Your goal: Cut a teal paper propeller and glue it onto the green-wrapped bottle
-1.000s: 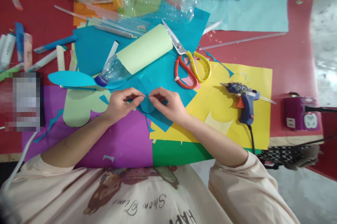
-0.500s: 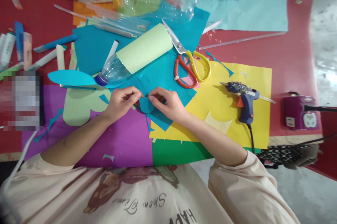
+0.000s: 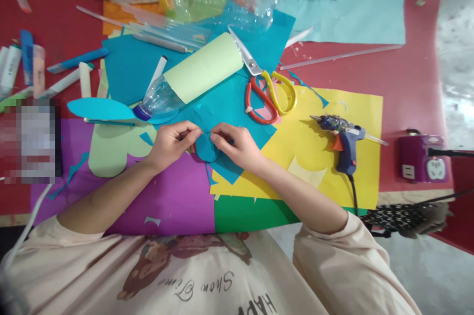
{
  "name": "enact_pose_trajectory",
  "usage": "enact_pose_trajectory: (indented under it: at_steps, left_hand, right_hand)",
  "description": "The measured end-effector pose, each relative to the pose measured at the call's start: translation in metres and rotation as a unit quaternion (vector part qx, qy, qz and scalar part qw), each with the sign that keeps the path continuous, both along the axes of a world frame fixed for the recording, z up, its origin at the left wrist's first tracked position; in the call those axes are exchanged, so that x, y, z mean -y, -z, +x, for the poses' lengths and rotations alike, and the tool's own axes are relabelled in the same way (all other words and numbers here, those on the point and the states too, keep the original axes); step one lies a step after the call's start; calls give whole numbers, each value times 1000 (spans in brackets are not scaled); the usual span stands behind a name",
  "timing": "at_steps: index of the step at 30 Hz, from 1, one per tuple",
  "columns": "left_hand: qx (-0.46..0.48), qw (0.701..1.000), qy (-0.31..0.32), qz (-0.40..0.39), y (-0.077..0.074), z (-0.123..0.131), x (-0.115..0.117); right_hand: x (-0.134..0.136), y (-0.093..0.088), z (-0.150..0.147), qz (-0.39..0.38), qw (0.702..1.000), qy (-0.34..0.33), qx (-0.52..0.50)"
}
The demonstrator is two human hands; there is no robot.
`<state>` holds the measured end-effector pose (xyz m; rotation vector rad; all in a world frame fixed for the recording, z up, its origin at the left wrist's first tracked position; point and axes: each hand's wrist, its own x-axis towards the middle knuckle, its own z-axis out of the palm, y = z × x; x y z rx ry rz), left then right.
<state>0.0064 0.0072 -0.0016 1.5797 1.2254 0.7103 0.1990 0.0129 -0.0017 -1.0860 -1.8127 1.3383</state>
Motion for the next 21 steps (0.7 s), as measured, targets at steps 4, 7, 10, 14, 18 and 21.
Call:
enact_pose_trajectory:
  at_steps: [4,7,10,14,18,21]
  left_hand:
    - [34,999,-22,-1,1,0,0]
    - [26,999,-17,9,0,0,1]
    - [-18,999,-8,34,0,-1,2]
    - [-52,998,0,42,1,-3,3]
    - [-65,996,13,52,2,-3,2]
    - [-79,994,29,69,1,-3,2]
  right_hand:
    - [0,1,-1,22,999,-13,21]
    - [0,2,-1,33,999,-20,27]
    - [1,2,-1,32,999,-22,30]
    - [1,1,-1,30,999,-28,32]
    - [1,1,-1,26,999,-27,20]
    - [2,2,-2,11,1000,-13,6]
